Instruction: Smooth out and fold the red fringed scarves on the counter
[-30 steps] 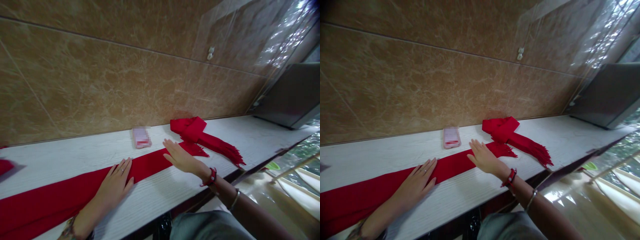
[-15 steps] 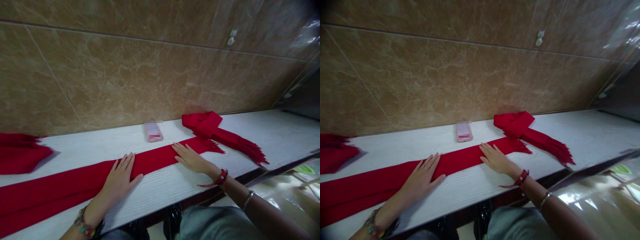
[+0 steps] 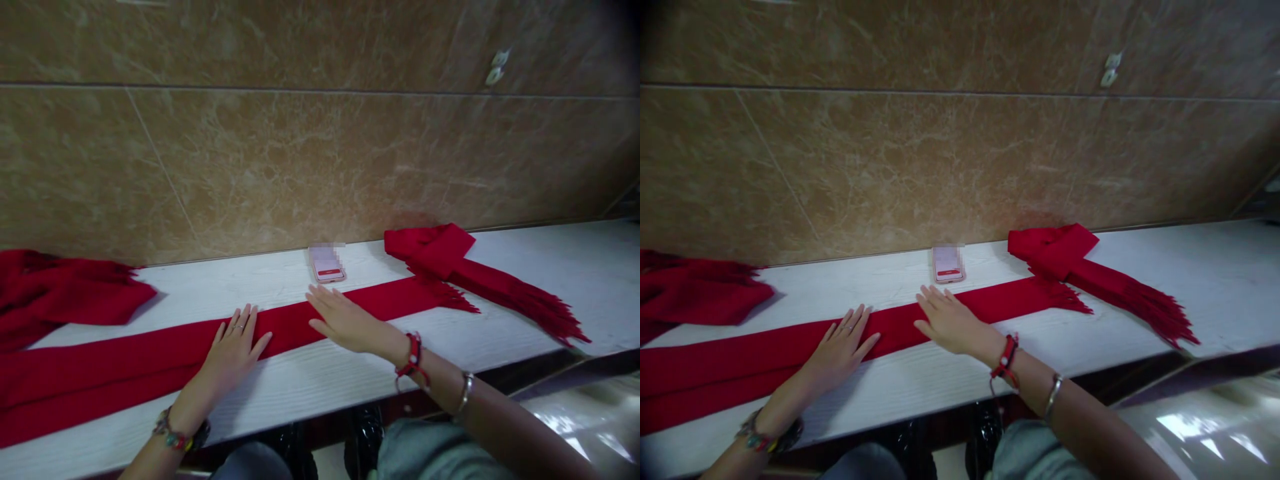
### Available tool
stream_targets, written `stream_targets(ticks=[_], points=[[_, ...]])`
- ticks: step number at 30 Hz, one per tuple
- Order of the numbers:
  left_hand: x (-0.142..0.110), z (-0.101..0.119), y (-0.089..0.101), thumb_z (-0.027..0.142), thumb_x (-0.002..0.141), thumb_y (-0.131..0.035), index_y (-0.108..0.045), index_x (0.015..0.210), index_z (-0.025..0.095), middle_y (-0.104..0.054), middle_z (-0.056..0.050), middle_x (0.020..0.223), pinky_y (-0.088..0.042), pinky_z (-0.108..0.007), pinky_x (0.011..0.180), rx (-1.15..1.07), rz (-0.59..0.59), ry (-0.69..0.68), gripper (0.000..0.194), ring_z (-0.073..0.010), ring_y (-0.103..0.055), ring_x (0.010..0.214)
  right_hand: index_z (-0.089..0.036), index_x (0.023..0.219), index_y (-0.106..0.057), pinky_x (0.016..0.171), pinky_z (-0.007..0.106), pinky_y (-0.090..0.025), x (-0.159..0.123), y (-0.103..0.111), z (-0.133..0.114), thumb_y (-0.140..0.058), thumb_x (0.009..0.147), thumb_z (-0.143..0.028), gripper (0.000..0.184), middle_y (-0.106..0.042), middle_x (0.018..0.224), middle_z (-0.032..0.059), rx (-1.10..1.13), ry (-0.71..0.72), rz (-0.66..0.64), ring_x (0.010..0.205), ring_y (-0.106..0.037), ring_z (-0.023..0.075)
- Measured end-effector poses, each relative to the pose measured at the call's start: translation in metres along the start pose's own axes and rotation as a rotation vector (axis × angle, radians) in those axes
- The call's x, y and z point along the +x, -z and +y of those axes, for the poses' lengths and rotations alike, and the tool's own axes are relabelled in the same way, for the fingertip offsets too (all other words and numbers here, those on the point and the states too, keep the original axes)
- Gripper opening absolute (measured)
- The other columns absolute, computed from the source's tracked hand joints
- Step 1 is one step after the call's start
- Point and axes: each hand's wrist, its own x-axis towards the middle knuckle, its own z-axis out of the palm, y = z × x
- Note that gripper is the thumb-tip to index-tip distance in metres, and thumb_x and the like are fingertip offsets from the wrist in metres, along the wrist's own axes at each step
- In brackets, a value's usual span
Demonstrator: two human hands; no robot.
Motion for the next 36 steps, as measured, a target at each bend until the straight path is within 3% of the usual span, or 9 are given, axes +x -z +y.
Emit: stream_targets(ticks=[2, 5, 12, 16, 19, 24, 29, 32, 36], points=[[-0.004, -0.002, 0.001, 0.049, 0.087, -0.023, -0.025, 0.136, 0.009, -0.025, -0.015, 0.141, -0.028, -0.05, 0.099, 0.005, -0.001, 0.014, 0.064, -0.029, -0.023, 0.13, -0.005, 0.132, -0.034, 0.103, 0.043, -0.025, 0.018, -0.009, -0.025, -0.031, 0.091, -0.039, 0.053, -0.029, 0.14, 0.0171, 0.055, 0.049, -0.024, 0.129, -0.023, 0.0253], [-0.008, 0.002, 0.005, 0.048, 0.087, -0.024, -0.026, 0.136, 0.009, -0.025, -0.015, 0.142, -0.028, -0.051, 0.099, 0.008, -0.021, 0.033, 0.063, -0.0296, -0.022, 0.13, -0.006, 0.132, -0.034, 0.105, 0.043, -0.022, 0.026, -0.026, -0.035, -0.032, 0.091, -0.04, 0.054, -0.031, 0.139, 0.0159, 0.094, 0.064, -0.059, 0.129, -0.024, 0.0239], [-0.009, 0.006, 0.012, 0.049, 0.087, -0.026, -0.021, 0.138, 0.011, -0.021, -0.012, 0.143, -0.025, -0.051, 0.101, -0.001, -0.091, 0.077, 0.064, -0.0295, -0.018, 0.131, -0.008, 0.135, -0.03, 0.104, 0.045, -0.023, -0.008, -0.025, 0.011, -0.034, 0.09, -0.039, 0.055, -0.027, 0.14, 0.0147, 0.03, -0.011, -0.096, 0.129, -0.024, 0.024], [-0.016, -0.028, 0.015, 0.054, 0.083, -0.032, -0.022, 0.138, 0.016, -0.018, -0.011, 0.145, -0.025, -0.05, 0.101, -0.027, -0.165, 0.044, 0.068, -0.0306, -0.017, 0.131, -0.005, 0.133, -0.033, 0.104, 0.045, -0.024, -0.018, -0.018, 0.02, -0.037, 0.089, -0.037, 0.055, -0.029, 0.139, 0.0165, 0.016, -0.061, -0.112, 0.129, -0.024, 0.025], [-0.025, -0.067, 0.014, 0.053, 0.079, -0.04, -0.031, 0.135, 0.017, -0.021, -0.013, 0.144, -0.029, -0.045, 0.1, -0.039, -0.103, 0.005, 0.067, -0.0309, -0.024, 0.129, -0.005, 0.132, -0.035, 0.105, 0.042, -0.024, -0.013, -0.013, 0.01, -0.042, 0.088, -0.036, 0.055, -0.031, 0.139, 0.0163, 0.044, -0.031, -0.095, 0.129, -0.025, 0.0247], [-0.039, -0.114, 0.014, 0.029, 0.075, -0.043, -0.045, 0.128, 0.021, -0.04, -0.008, 0.136, -0.04, -0.034, 0.095, -0.1, -0.047, -0.047, 0.054, -0.0232, -0.05, 0.113, -0.009, 0.126, -0.044, 0.105, 0.039, -0.025, 0.011, -0.01, -0.025, -0.044, 0.087, -0.032, 0.045, -0.043, 0.132, 0.0135, 0.099, 0.153, -0.026, 0.125, -0.033, 0.0213], [-0.046, -0.123, 0.021, 0.016, 0.073, -0.035, -0.055, 0.118, 0.022, -0.053, -0.007, 0.123, -0.044, -0.033, 0.091, -0.03, -0.015, 0.018, 0.05, -0.0214, -0.056, 0.104, -0.008, 0.114, -0.052, 0.099, 0.035, -0.036, 0.043, -0.022, -0.056, -0.047, 0.086, -0.025, 0.034, -0.055, 0.119, 0.0137, 0.069, 0.304, 0.019, 0.113, -0.047, 0.0209], [-0.052, -0.123, 0.022, 0.022, 0.078, -0.034, -0.057, 0.116, 0.024, -0.059, -0.008, 0.107, -0.048, -0.031, 0.084, 0.009, 0.011, 0.033, 0.045, -0.0208, -0.06, 0.095, -0.006, 0.108, -0.054, 0.092, 0.034, -0.042, 0.053, -0.029, -0.065, -0.046, 0.085, -0.017, 0.026, -0.059, 0.112, 0.0161, 0.005, 0.361, 0.035, 0.108, -0.052, 0.0213], [-0.064, -0.128, 0.021, 0.027, 0.079, -0.035, -0.057, 0.115, 0.027, -0.06, -0.005, 0.11, -0.051, -0.029, 0.078, 0.028, 0.015, -0.014, 0.042, -0.0212, -0.061, 0.093, -0.004, 0.109, -0.052, 0.089, 0.035, -0.045, 0.053, -0.03, -0.068, -0.042, 0.085, -0.008, 0.026, -0.059, 0.111, 0.0182, -0.087, 0.41, 0.037, 0.109, -0.051, 0.0231]])
